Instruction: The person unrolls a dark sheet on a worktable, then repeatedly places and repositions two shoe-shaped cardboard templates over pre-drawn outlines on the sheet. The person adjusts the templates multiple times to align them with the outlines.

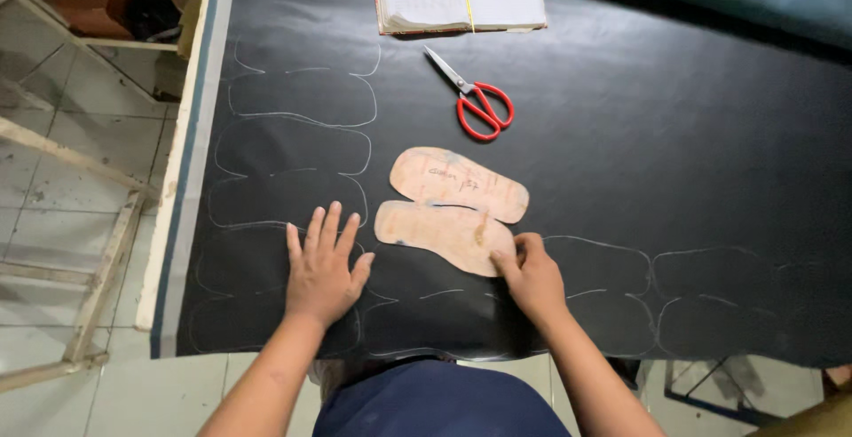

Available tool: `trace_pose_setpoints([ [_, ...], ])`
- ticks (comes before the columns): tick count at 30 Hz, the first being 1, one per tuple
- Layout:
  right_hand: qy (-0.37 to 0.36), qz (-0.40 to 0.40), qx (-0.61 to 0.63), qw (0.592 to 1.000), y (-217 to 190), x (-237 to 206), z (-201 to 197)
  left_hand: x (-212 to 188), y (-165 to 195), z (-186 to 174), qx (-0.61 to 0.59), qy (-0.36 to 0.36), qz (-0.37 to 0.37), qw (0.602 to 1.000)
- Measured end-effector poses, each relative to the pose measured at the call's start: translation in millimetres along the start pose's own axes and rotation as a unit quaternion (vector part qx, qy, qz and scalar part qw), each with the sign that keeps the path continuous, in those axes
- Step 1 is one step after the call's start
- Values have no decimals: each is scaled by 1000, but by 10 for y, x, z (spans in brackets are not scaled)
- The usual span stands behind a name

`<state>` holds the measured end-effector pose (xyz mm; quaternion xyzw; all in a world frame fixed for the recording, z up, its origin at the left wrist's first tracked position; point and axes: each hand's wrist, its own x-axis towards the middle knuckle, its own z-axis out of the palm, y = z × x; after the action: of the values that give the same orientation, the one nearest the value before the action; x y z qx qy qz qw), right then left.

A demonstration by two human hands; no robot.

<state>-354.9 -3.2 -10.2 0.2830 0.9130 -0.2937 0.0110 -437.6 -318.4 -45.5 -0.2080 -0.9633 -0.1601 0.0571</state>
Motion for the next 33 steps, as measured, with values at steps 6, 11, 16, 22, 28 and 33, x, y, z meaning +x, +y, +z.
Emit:
trace_pose_setpoints([
  [6,84,-162,-2,983,35,517,-137,42,101,89,18,17,5,1000],
  [11,139,-256,11,957,-438,1445,-52,164,70,63,14,30,12,999],
  [16,97,-210,-91,969,-965,2126,-38,338,-23,-22,-9,33,19,999],
  [22,27,-239,-182,953,-1213,2690,-34,475,-220,59,-31,4,21,999],
  [28,125,-311,-160,929,-1602,3466,170,539,-392,283,-36,40,38,998],
  [33,159,-307,-208,915,-2027,4178,168,616,-460,379,-36,33,31,998],
])
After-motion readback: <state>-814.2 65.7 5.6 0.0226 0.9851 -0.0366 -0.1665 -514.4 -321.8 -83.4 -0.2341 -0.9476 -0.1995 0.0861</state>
